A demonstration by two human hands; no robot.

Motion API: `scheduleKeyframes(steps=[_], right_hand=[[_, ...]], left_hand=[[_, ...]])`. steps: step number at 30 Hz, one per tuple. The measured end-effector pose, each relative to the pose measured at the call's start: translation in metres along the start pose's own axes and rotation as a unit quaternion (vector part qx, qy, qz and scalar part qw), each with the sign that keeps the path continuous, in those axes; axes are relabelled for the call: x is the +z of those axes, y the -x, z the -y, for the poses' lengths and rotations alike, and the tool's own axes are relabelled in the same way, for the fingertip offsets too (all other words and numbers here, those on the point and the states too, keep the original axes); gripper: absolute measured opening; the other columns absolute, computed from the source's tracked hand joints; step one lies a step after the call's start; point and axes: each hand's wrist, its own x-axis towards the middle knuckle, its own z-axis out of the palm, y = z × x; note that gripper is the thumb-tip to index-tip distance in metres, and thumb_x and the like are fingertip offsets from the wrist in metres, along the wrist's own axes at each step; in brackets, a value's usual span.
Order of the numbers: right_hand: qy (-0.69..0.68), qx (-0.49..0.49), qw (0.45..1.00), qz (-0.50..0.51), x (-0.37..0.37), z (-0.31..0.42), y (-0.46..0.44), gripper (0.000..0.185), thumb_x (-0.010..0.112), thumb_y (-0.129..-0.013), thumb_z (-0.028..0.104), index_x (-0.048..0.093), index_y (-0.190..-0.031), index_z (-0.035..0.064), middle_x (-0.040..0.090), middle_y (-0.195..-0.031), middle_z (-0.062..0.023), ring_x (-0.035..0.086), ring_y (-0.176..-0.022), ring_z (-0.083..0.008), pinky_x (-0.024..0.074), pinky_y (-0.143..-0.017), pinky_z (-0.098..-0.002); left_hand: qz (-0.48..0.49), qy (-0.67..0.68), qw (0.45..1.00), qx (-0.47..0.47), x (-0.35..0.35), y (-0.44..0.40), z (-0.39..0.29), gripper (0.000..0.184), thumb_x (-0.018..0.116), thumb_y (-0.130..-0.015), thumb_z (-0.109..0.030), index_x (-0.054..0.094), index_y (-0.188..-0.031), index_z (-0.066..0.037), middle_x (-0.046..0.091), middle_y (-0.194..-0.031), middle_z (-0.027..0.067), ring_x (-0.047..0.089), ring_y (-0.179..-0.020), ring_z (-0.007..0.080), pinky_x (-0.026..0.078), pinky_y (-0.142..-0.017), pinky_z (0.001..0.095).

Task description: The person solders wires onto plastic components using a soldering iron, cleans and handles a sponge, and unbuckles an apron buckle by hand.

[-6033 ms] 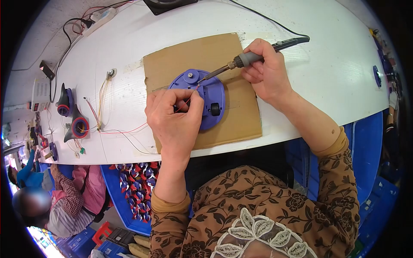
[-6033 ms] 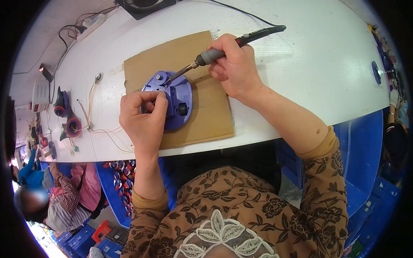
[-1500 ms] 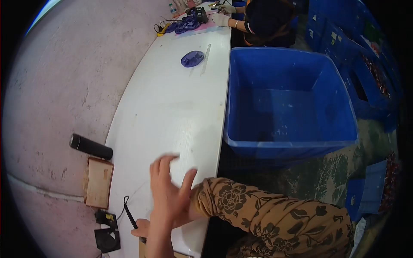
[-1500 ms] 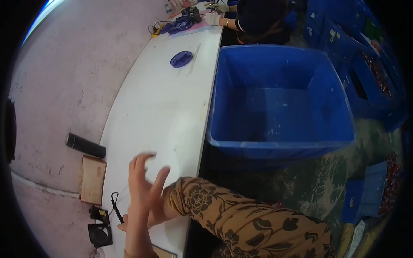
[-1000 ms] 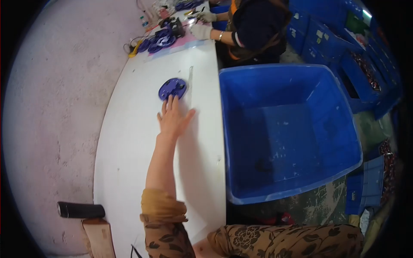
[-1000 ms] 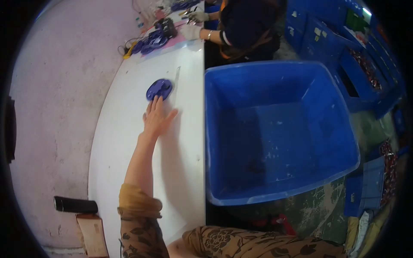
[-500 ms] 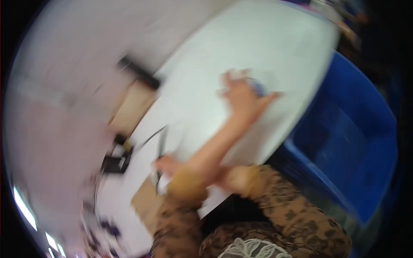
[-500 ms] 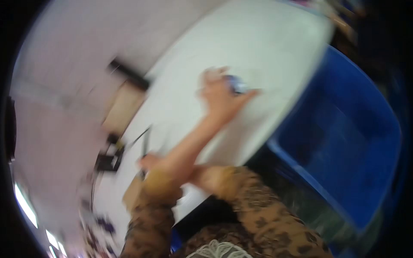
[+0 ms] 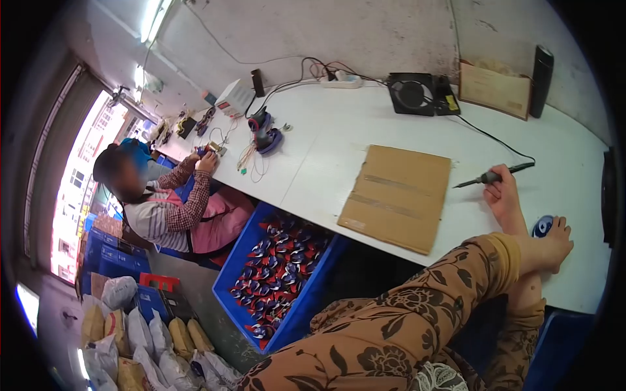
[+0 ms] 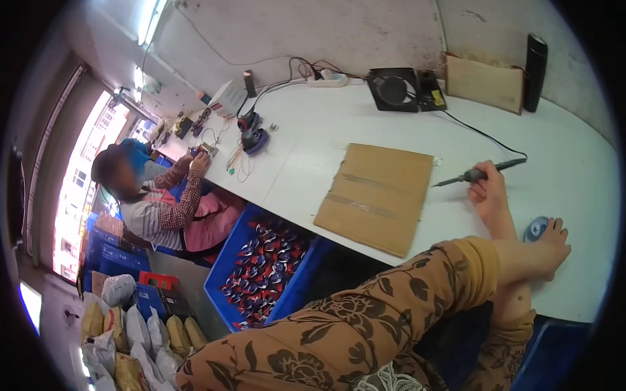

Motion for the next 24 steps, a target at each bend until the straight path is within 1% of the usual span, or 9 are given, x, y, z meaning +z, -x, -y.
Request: scheduleKeyframes(steps=[5,8,12,16,17,18,20,23,24], right_hand=[[-0.013,-0.033,0.999,-0.017,0.004,-0.007,-0.007,0.015,0.057,-0.078,0.018,0.049,-0.068,0.0112,0.034,-0.047,0.0057,0.019,-0.035,-0.0042,0.0156,-0.033,-0.02],[-0.055,-0.044,0.997,-0.028,-0.001,-0.006,-0.019,0.015,0.058,-0.078,0.017,0.048,-0.067,0.012,0.033,-0.047,0.0057,0.019,-0.034,-0.0038,0.0149,-0.033,-0.0197],[-0.067,-0.05,0.996,-0.03,-0.01,-0.01,-0.031,0.018,0.058,-0.078,0.016,0.046,-0.065,0.014,0.033,-0.047,0.0057,0.022,-0.034,-0.0039,0.0171,-0.032,-0.0192],[0.007,-0.098,0.989,-0.113,0.011,-0.021,-0.013,0.018,0.059,-0.077,0.019,0.047,-0.064,0.0153,0.038,-0.05,0.004,0.029,-0.037,-0.0056,0.0215,-0.033,-0.022],[-0.008,-0.09,0.988,-0.127,0.018,-0.021,-0.009,0.019,0.058,-0.078,0.018,0.046,-0.064,0.0151,0.037,-0.05,0.0049,0.024,-0.037,-0.0056,0.0197,-0.034,-0.0214],[0.005,-0.088,0.993,-0.077,0.022,-0.017,0.0,0.017,0.057,-0.078,0.017,0.048,-0.064,0.0137,0.036,-0.049,0.0056,0.023,-0.036,-0.0051,0.0191,-0.034,-0.0215],[-0.012,-0.067,0.997,-0.025,0.011,-0.013,-0.003,0.017,0.057,-0.078,0.017,0.051,-0.064,0.0096,0.032,-0.045,0.0062,0.021,-0.035,-0.0044,0.0186,-0.034,-0.0219],[-0.031,-0.065,0.997,-0.025,0.006,-0.013,-0.004,0.017,0.056,-0.079,0.016,0.052,-0.065,0.0086,0.034,-0.045,0.0043,0.025,-0.036,-0.0059,0.0212,-0.035,-0.0222],[-0.037,-0.059,0.997,-0.035,0.005,-0.013,-0.003,0.016,0.055,-0.079,0.017,0.053,-0.066,0.0085,0.038,-0.047,0.0034,0.029,-0.037,-0.0067,0.0253,-0.036,-0.0221]], left_hand=[[-0.176,0.131,0.975,0.021,-0.012,0.014,-0.011,0.066,0.075,-0.052,-0.032,0.058,-0.108,0.0,0.04,-0.123,0.0289,0.024,-0.122,0.0498,0.025,-0.1,0.0548],[-0.214,0.135,0.966,0.051,-0.016,0.023,-0.023,0.064,0.077,-0.053,-0.033,0.058,-0.106,-0.002,0.039,-0.124,0.0293,0.026,-0.12,0.0491,0.028,-0.098,0.0543],[0.027,-0.064,0.994,0.089,-0.021,0.046,-0.009,0.061,0.071,-0.063,-0.045,0.059,-0.106,-0.003,0.044,-0.121,0.0251,0.034,-0.116,0.0436,0.029,-0.097,0.0527],[-0.026,-0.144,0.985,0.09,-0.035,0.062,0.002,0.073,0.067,-0.06,-0.057,0.059,-0.102,0.002,0.053,-0.106,0.0226,0.045,-0.106,0.0373,0.028,-0.098,0.0501],[-0.043,-0.16,0.983,0.084,-0.041,0.067,0.009,0.076,0.067,-0.06,-0.06,0.06,-0.101,0.004,0.056,-0.103,0.022,0.048,-0.104,0.0357,0.028,-0.098,0.0495],[-0.076,-0.152,0.983,0.074,-0.051,0.07,0.011,0.08,0.066,-0.059,-0.063,0.06,-0.1,0.005,0.058,-0.099,0.0213,0.051,-0.101,0.0341,0.028,-0.098,0.0489],[-0.183,-0.065,0.98,0.044,-0.089,0.089,0.011,0.077,0.063,-0.059,-0.068,0.063,-0.092,0.001,0.06,-0.081,0.0134,0.055,-0.086,0.0258,0.033,-0.089,0.0443],[-0.201,0.167,0.965,-0.017,-0.14,0.117,0.022,0.069,0.065,-0.066,-0.061,0.056,-0.09,0.004,0.06,-0.084,0.0174,0.059,-0.084,0.0313,0.04,-0.078,0.049],[-0.223,0.227,0.945,-0.072,-0.157,0.138,0.028,0.068,0.064,-0.067,-0.061,0.055,-0.083,0.004,0.06,-0.08,0.0189,0.059,-0.077,0.0317,0.043,-0.071,0.0437]])
